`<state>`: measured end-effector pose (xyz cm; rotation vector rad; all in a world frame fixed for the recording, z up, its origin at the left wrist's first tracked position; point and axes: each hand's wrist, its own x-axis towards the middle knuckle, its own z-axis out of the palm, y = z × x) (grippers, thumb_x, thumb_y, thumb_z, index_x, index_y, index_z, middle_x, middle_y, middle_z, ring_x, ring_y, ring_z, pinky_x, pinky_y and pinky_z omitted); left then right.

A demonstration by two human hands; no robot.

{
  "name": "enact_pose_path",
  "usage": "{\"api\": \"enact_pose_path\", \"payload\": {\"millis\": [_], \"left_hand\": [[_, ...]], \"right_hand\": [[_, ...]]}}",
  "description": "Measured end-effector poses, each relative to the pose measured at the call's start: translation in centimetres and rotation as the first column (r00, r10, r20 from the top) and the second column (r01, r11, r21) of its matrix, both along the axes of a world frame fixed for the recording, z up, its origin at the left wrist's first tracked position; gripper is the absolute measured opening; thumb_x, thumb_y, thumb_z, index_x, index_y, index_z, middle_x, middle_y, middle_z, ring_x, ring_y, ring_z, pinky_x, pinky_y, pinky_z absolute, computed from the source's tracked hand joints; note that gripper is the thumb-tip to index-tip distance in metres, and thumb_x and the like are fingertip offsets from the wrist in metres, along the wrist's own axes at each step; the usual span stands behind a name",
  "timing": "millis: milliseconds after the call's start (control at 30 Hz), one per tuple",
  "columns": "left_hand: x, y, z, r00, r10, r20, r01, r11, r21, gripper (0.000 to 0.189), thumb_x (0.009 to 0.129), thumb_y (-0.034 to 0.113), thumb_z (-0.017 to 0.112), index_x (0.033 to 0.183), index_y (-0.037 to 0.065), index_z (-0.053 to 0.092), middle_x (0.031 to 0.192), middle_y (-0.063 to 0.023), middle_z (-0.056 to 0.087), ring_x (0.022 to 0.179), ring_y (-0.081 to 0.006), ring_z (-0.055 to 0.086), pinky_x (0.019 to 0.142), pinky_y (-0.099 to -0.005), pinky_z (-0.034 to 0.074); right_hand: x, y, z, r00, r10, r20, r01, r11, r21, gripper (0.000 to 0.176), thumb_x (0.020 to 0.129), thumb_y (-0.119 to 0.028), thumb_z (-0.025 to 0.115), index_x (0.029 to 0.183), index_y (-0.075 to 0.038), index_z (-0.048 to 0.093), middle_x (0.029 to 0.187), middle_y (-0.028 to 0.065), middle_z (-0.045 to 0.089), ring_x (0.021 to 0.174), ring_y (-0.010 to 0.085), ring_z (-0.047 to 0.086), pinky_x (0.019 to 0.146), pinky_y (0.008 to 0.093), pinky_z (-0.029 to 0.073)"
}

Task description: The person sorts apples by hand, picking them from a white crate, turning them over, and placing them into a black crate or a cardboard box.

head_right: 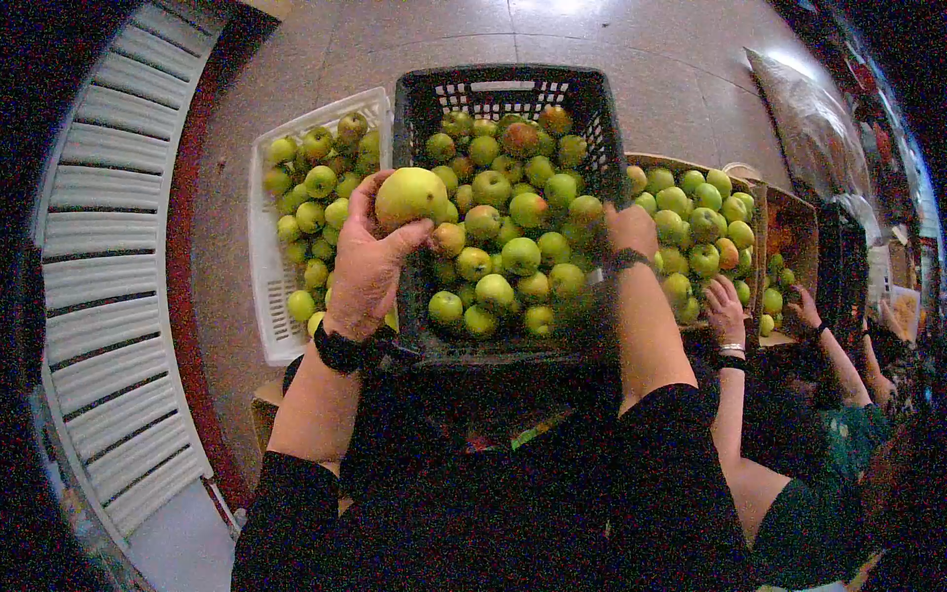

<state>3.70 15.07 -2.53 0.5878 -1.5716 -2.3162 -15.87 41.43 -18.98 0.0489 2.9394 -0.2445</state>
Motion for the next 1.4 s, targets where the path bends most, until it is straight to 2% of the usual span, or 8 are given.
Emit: {"api": "enact_pose_path", "payload": {"millis": [167,300,500,667,767,900,1000,1400], "left_hand": [[0.1,0.3,-0.1,0.999,0.034,0.014,-0.029,0.966,-0.256,0.058,0.068,-0.001,0.069,0.117,0.004,0.037,0.109,-0.0093,0.048,0.098,-0.0161,0.052,0.084,-0.0274,0.045],[0.2,0.6,-0.1,0.997,0.079,0.006,-0.062,0.826,-0.561,0.058,0.063,-0.002,0.069,0.114,0.005,0.042,0.109,-0.0099,0.047,0.099,-0.0195,0.051,0.086,-0.0297,0.044],[0.3,0.4,-0.3,0.997,0.047,-0.066,-0.08,0.704,-0.706,0.058,0.057,-0.004,0.063,0.112,0.008,0.049,0.107,-0.0119,0.046,0.104,-0.026,0.048,0.092,-0.0327,0.04],[0.5,0.3,-0.2,0.997,0.052,-0.051,-0.073,0.675,-0.734,0.06,0.057,-0.003,0.061,0.115,0.009,0.049,0.11,-0.0132,0.044,0.105,-0.0262,0.047,0.093,-0.0325,0.039],[0.6,0.3,-0.2,0.998,0.047,-0.038,-0.06,0.698,-0.714,0.06,0.057,-0.003,0.06,0.115,0.008,0.049,0.111,-0.0139,0.043,0.105,-0.0266,0.046,0.093,-0.0326,0.039],[0.5,0.1,-0.5,0.998,0.034,-0.062,-0.068,0.681,-0.729,0.062,0.059,-0.004,0.059,0.118,0.006,0.045,0.111,-0.0134,0.043,0.102,-0.024,0.048,0.09,-0.0316,0.041],[0.6,0.6,-0.1,0.998,0.043,-0.054,-0.066,0.826,-0.56,0.063,0.061,-0.003,0.059,0.121,0.005,0.039,0.111,-0.0128,0.044,0.099,-0.0206,0.05,0.085,-0.0298,0.044],[0.6,0.6,0.5,0.996,0.077,0.039,-0.033,0.758,-0.651,0.056,0.063,0.002,0.065,0.114,0.005,0.042,0.103,-0.0113,0.05,0.087,-0.017,0.055,0.072,-0.0261,0.049]], "right_hand": [[-0.2,-0.5,0.5,0.988,-0.086,0.128,0.085,0.996,0.017,0.051,0.075,-0.05,0.057,0.087,-0.001,0.065,0.094,0.0206,0.062,0.089,0.0359,0.059,0.076,0.0438,0.047],[-0.4,-0.3,0.1,0.99,-0.066,0.126,0.066,0.998,0.002,0.051,0.075,-0.049,0.057,0.086,-0.001,0.065,0.094,0.0201,0.062,0.089,0.0355,0.059,0.076,0.0443,0.047],[0.2,-0.2,0.2,1.0,-0.001,-0.017,0.001,1.0,-0.004,0.057,0.079,-0.053,0.05,0.079,0.002,0.065,0.079,0.0215,0.063,0.077,0.036,0.062,0.069,0.0434,0.048],[0.3,-0.4,0.5,0.999,-0.044,-0.013,0.043,0.998,-0.039,0.056,0.076,-0.052,0.054,0.081,0.003,0.065,0.082,0.0227,0.062,0.08,0.0365,0.061,0.071,0.0436,0.048],[0.1,-0.8,0.9,0.986,-0.119,0.113,0.122,0.992,-0.014,0.05,0.076,-0.049,0.057,0.09,-0.002,0.065,0.099,0.0195,0.061,0.093,0.0345,0.059,0.078,0.0434,0.047],[-0.1,-0.7,0.6,0.983,-0.137,0.121,0.139,0.99,-0.008,0.051,0.075,-0.05,0.057,0.093,-0.003,0.064,0.101,0.0187,0.061,0.095,0.0337,0.059,0.079,0.0431,0.047],[-0.1,-0.6,0.6,0.982,-0.139,0.131,0.141,0.99,-0.006,0.051,0.075,-0.05,0.057,0.094,-0.003,0.064,0.102,0.0184,0.061,0.095,0.0333,0.059,0.079,0.043,0.047],[0.0,-0.9,1.1,0.979,-0.146,0.141,0.147,0.989,-0.001,0.05,0.076,-0.049,0.056,0.093,-0.003,0.064,0.102,0.0182,0.061,0.095,0.0331,0.059,0.08,0.0426,0.047]]}}
